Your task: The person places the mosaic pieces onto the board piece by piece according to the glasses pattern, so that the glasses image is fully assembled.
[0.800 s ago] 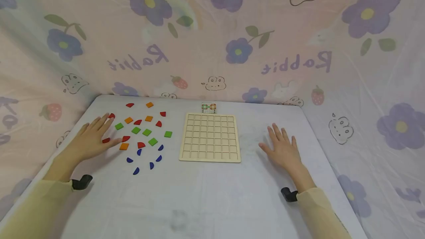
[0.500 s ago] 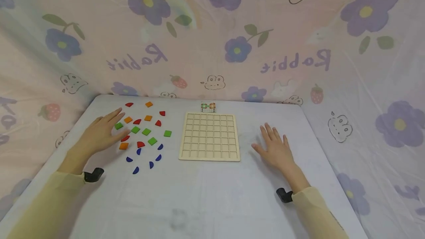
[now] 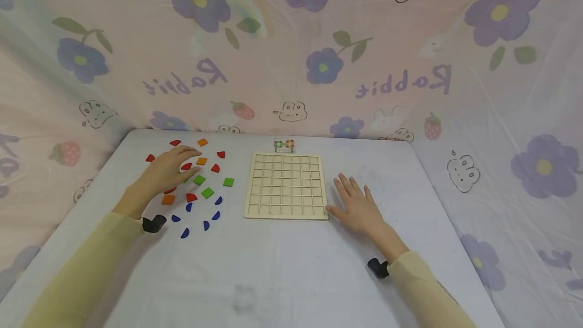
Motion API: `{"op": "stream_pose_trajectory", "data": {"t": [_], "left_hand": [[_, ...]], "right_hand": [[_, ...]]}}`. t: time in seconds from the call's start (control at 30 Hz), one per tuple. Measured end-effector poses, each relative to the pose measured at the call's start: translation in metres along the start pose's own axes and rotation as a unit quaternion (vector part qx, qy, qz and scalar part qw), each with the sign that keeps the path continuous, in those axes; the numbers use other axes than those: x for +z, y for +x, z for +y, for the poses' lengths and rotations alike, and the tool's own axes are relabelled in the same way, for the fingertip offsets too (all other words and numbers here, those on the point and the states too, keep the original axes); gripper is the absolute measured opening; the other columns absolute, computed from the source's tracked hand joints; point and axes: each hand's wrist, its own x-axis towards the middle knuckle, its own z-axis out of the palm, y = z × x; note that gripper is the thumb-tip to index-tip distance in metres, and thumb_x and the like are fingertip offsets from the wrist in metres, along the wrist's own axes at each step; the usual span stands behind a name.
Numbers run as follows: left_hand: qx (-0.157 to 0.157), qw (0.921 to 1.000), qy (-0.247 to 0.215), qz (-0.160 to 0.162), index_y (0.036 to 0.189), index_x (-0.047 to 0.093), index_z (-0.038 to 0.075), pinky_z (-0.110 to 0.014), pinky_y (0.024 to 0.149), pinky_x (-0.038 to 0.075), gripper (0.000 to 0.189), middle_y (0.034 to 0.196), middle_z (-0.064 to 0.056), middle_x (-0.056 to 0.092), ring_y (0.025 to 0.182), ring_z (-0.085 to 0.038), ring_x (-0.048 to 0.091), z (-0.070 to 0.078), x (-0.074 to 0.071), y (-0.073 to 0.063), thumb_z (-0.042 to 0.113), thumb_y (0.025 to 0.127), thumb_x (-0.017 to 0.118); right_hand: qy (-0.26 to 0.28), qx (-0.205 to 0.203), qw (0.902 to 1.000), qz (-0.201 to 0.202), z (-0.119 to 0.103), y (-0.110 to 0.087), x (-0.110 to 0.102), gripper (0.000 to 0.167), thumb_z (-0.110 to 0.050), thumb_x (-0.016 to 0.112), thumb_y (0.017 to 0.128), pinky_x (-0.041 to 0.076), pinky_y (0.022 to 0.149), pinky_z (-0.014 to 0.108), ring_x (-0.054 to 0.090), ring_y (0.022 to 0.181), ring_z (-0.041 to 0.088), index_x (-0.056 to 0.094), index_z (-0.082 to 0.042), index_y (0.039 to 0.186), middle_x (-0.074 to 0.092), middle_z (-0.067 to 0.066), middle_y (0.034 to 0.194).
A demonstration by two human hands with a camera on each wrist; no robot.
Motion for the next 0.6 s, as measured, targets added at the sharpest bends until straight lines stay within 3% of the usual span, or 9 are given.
{"op": "stream_pose_trajectory", "data": {"t": [0.27,0.6], "left_hand": [[0.020,0.9974,-0.040,-0.057,0.142,0.062,0.008,-0.061,0.113,0.040,0.045,0.149,-0.018,0.056,0.138,-0.042,0.050,0.001,0.013,0.025,0.021,0.100,0.072],[-0.001,0.9917,-0.054,-0.116,0.142,0.062,0.007,-0.058,0.109,0.045,0.040,0.145,-0.017,0.059,0.131,-0.039,0.056,0.000,0.022,0.044,0.018,0.103,0.066]], "right_hand": [[-0.008,-0.019,0.9992,-0.035,-0.009,0.001,0.005,0.085,-0.053,0.058,0.103,0.011,0.119,0.073,0.016,0.156,0.045,0.028,-0.001,0.162,0.019,0.017,0.171],[-0.023,-0.052,0.9963,-0.064,-0.011,0.004,0.011,0.080,-0.049,0.056,0.105,0.012,0.120,0.072,0.019,0.155,0.045,0.029,0.001,0.161,0.022,0.017,0.170]]}}
